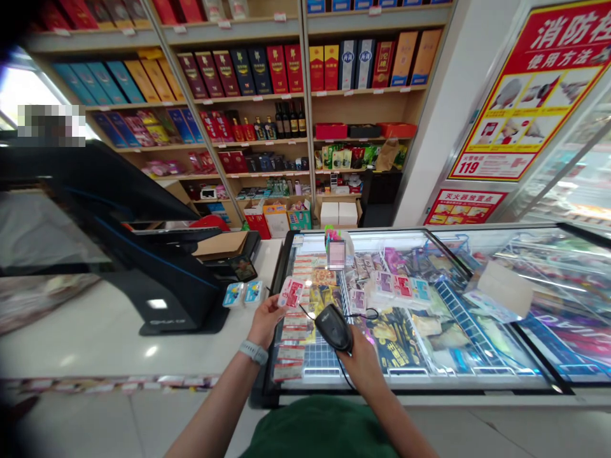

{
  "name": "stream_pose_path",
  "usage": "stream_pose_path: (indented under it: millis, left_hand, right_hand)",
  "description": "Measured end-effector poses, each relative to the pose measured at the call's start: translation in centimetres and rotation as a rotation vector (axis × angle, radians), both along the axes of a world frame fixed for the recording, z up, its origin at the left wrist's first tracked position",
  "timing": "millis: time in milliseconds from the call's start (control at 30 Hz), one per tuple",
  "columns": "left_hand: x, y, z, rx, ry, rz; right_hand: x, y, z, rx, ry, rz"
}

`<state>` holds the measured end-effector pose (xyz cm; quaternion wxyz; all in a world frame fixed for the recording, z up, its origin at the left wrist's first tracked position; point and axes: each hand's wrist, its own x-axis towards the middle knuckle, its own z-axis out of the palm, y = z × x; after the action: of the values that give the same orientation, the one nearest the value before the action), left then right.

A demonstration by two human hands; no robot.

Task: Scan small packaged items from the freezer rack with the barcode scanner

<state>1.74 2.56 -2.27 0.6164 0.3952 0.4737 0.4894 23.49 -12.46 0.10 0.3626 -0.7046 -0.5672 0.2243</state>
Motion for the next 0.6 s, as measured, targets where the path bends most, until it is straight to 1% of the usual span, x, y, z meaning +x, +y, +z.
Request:
stream_pose_path:
  millis: [133, 267, 400, 600]
  left_hand:
    - [0.4, 0.3, -0.4, 0.019, 0.025, 0.003]
    - [0.6, 0.6, -0.5, 0.047, 0.066, -0.008]
    - [0.8, 0.8, -0.4, 0.077, 0.113, -0.030]
    - [1.0, 1.5, -0.7, 0.141, 0.168, -0.017]
  right_hand:
    - [0.1, -0.1, 0.2, 0.009, -0.013, 0.019]
    - [0.1, -0.1, 0.4, 0.009, -0.029, 0.021]
    - [0.2, -0.1, 0.3, 0.014, -0.058, 0.020]
    - [0.3, 0.1, 0.1, 0.029, -0.087, 0.054]
